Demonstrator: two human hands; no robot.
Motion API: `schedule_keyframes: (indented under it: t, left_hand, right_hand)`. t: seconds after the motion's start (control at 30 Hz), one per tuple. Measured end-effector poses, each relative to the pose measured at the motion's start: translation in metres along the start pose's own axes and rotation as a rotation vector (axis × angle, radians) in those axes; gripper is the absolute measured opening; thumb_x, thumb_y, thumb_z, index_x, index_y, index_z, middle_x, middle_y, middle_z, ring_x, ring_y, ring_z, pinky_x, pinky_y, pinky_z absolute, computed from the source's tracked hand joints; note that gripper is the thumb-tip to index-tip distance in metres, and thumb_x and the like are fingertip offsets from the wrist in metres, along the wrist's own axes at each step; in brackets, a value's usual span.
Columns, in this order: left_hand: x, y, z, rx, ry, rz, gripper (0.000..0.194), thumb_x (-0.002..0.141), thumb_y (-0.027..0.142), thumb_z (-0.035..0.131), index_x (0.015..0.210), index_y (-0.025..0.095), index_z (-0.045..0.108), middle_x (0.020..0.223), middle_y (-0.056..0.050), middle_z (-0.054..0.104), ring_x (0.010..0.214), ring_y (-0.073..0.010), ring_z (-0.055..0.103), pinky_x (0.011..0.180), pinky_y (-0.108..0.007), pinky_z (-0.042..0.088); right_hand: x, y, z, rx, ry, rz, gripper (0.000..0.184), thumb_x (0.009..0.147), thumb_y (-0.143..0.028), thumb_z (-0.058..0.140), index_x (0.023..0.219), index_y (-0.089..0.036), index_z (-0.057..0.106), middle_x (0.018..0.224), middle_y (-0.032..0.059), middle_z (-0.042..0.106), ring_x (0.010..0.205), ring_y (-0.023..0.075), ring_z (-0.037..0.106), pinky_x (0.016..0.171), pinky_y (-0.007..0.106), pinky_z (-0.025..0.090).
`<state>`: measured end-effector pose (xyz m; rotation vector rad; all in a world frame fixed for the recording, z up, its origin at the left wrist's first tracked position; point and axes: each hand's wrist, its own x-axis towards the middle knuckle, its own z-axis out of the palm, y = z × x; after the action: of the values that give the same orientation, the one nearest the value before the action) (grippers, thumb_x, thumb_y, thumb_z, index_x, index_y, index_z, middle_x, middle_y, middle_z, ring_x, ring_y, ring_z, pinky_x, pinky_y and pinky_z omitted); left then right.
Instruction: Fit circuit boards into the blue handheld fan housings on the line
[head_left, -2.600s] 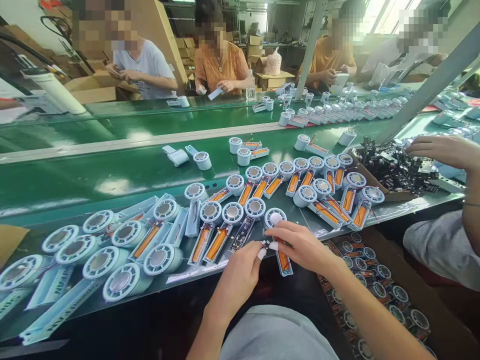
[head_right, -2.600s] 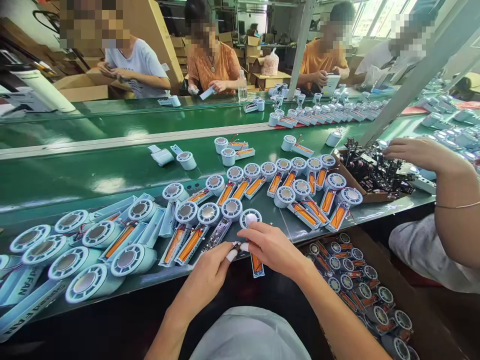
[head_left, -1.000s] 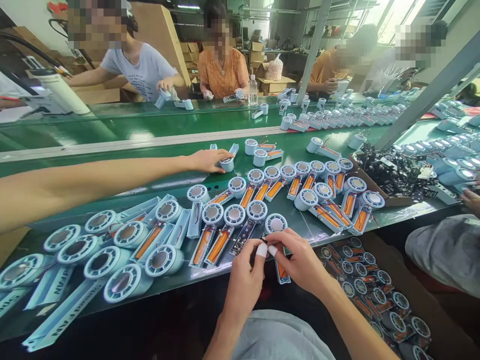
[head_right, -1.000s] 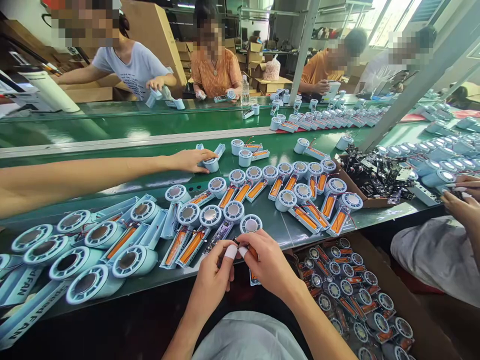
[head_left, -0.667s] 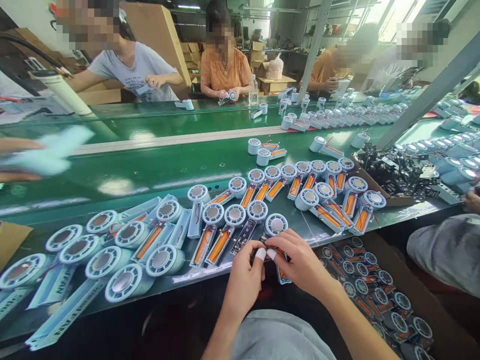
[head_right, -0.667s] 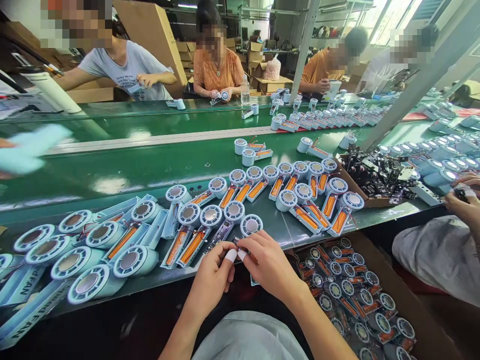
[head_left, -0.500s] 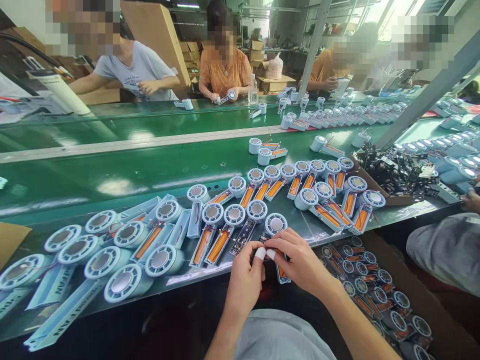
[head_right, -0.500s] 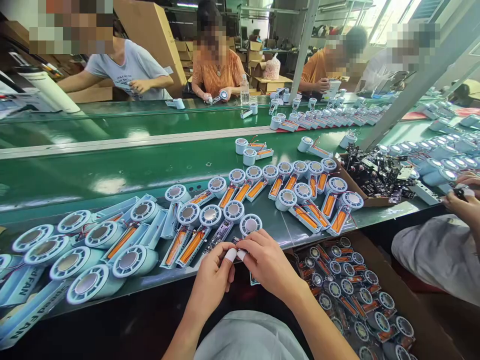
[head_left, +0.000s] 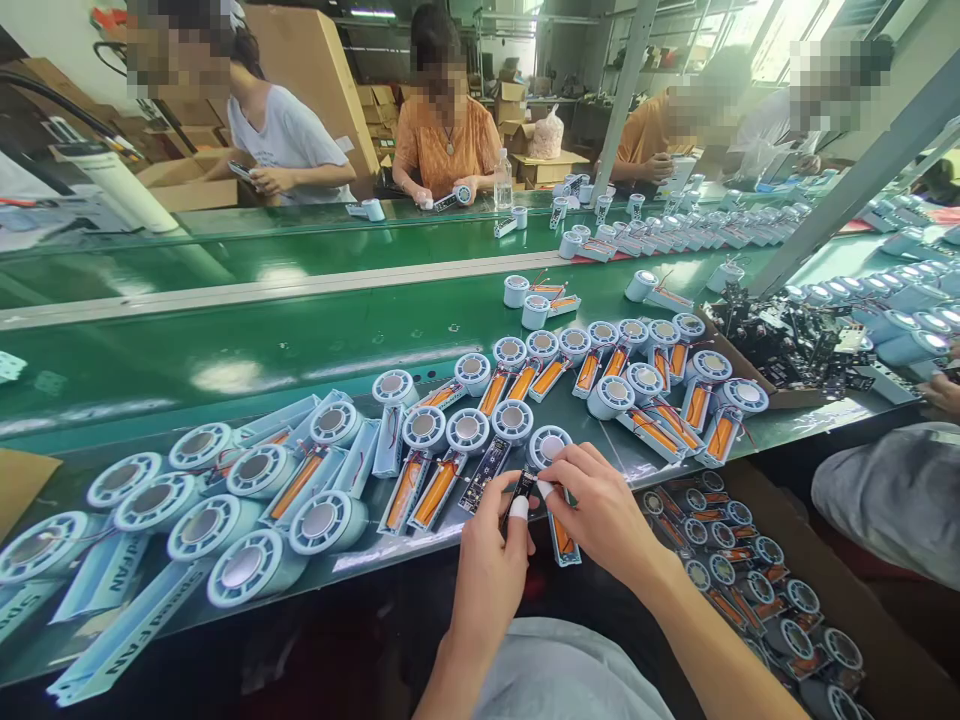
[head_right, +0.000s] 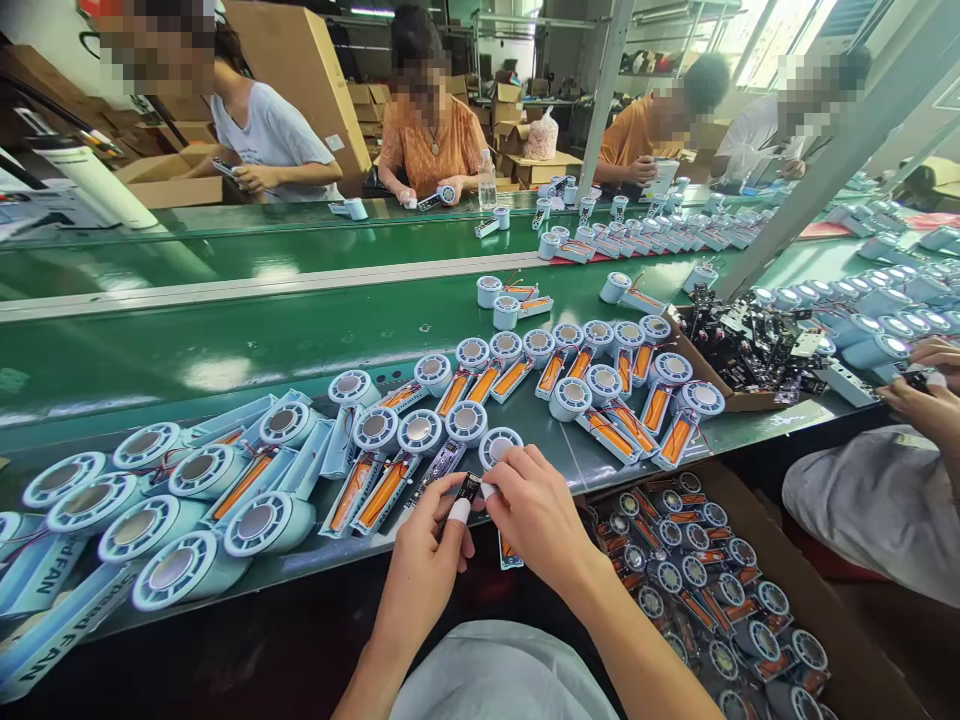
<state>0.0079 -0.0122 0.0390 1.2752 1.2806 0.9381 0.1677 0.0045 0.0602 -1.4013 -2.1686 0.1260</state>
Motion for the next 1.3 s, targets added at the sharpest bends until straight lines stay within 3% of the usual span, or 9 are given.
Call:
schedule_keyframes:
  t: [0.1, 0.3, 0.57, 0.7, 0.8, 0.9, 1.0, 1.13, 1.3]
  left_hand:
    - [-0.001, -0.001, 0.0, 0.066, 0.033, 0.046, 0.038, 0.092, 0.029, 0.044, 0.125, 0.02, 0.06, 0.087, -0.005, 0.07, 0.06, -0.0158, 0.061, 0.057, -0.028, 0.05]
    - [-0.002, -0.003, -0.001, 0.099, 0.074, 0.117, 0.038, 0.091, 0.027, 0.048, 0.123, 0.021, 0.068, 0.079, -0.004, 0.07, 0.059, -0.0164, 0.061, 0.057, -0.028, 0.051]
    - [0.004, -0.003, -0.006, -0.012, 0.041, 0.027, 0.038, 0.088, 0.028, 0.051, 0.12, 0.016, 0.068, 0.067, -0.001, 0.063, 0.062, -0.0172, 0.063, 0.055, -0.027, 0.05]
    - [0.005, 0.0, -0.005, -0.024, 0.043, 0.048, 0.036, 0.088, 0.029, 0.05, 0.118, 0.017, 0.067, 0.089, -0.007, 0.071, 0.062, -0.015, 0.062, 0.057, -0.027, 0.051]
    - [0.004, 0.001, -0.007, -0.005, 0.037, 0.091, 0.035, 0.087, 0.028, 0.05, 0.115, 0.017, 0.069, 0.104, -0.009, 0.071, 0.063, -0.0137, 0.062, 0.059, -0.027, 0.052]
    - [0.005, 0.0, -0.011, -0.02, -0.008, 0.107, 0.037, 0.088, 0.027, 0.05, 0.117, 0.017, 0.07, 0.092, -0.007, 0.069, 0.067, -0.0151, 0.062, 0.059, -0.026, 0.052]
    - [0.008, -0.003, -0.017, -0.073, -0.08, 0.073, 0.036, 0.09, 0.03, 0.052, 0.119, 0.017, 0.07, 0.08, -0.004, 0.065, 0.07, -0.016, 0.062, 0.061, -0.025, 0.052]
    - [0.012, -0.006, -0.022, -0.114, -0.156, 0.041, 0.034, 0.091, 0.033, 0.055, 0.118, 0.02, 0.071, 0.085, -0.003, 0.066, 0.072, -0.015, 0.061, 0.063, -0.025, 0.051]
    - [0.016, -0.002, -0.027, -0.12, -0.228, 0.056, 0.034, 0.091, 0.031, 0.054, 0.119, 0.02, 0.071, 0.095, -0.004, 0.07, 0.071, -0.0142, 0.061, 0.066, -0.026, 0.05]
  right_hand:
    - [0.003, -0.003, -0.002, -0.064, -0.015, -0.04, 0.018, 0.093, -0.009, 0.051, 0.09, -0.021, 0.064, 0.09, 0.0068, 0.066, 0.081, 0.0224, 0.056, 0.069, 0.035, 0.048]
    - [0.004, -0.004, -0.003, -0.097, -0.026, -0.072, 0.018, 0.095, -0.01, 0.05, 0.09, -0.021, 0.064, 0.09, 0.0078, 0.065, 0.083, 0.0233, 0.057, 0.07, 0.036, 0.048]
    - [0.004, -0.003, 0.003, -0.102, -0.008, -0.125, 0.02, 0.097, -0.01, 0.046, 0.093, -0.02, 0.064, 0.09, 0.0082, 0.066, 0.082, 0.0224, 0.056, 0.071, 0.035, 0.048]
    - [0.002, -0.005, 0.009, -0.094, 0.055, -0.072, 0.017, 0.093, -0.009, 0.049, 0.089, -0.02, 0.061, 0.087, 0.0076, 0.064, 0.077, 0.0222, 0.055, 0.068, 0.034, 0.047]
    - [0.002, -0.003, 0.009, -0.04, 0.008, -0.057, 0.016, 0.092, -0.009, 0.05, 0.09, -0.021, 0.061, 0.088, 0.0069, 0.065, 0.08, 0.0224, 0.057, 0.069, 0.033, 0.048]
    - [0.003, 0.002, 0.006, 0.041, -0.026, -0.067, 0.018, 0.095, -0.011, 0.048, 0.092, -0.021, 0.062, 0.09, 0.0066, 0.066, 0.085, 0.0224, 0.059, 0.074, 0.034, 0.05]
    - [0.005, 0.009, -0.002, 0.182, -0.055, 0.018, 0.015, 0.094, -0.013, 0.054, 0.096, -0.022, 0.064, 0.092, 0.0051, 0.067, 0.087, 0.0207, 0.061, 0.076, 0.032, 0.052]
    - [0.01, 0.016, -0.012, 0.294, -0.176, 0.037, 0.023, 0.094, -0.015, 0.058, 0.112, -0.024, 0.069, 0.095, 0.0041, 0.067, 0.089, 0.0193, 0.063, 0.078, 0.031, 0.052]
    - [0.009, 0.014, -0.008, 0.327, -0.155, 0.049, 0.017, 0.096, -0.019, 0.058, 0.097, -0.023, 0.074, 0.086, 0.0044, 0.066, 0.085, 0.0202, 0.058, 0.074, 0.032, 0.049]
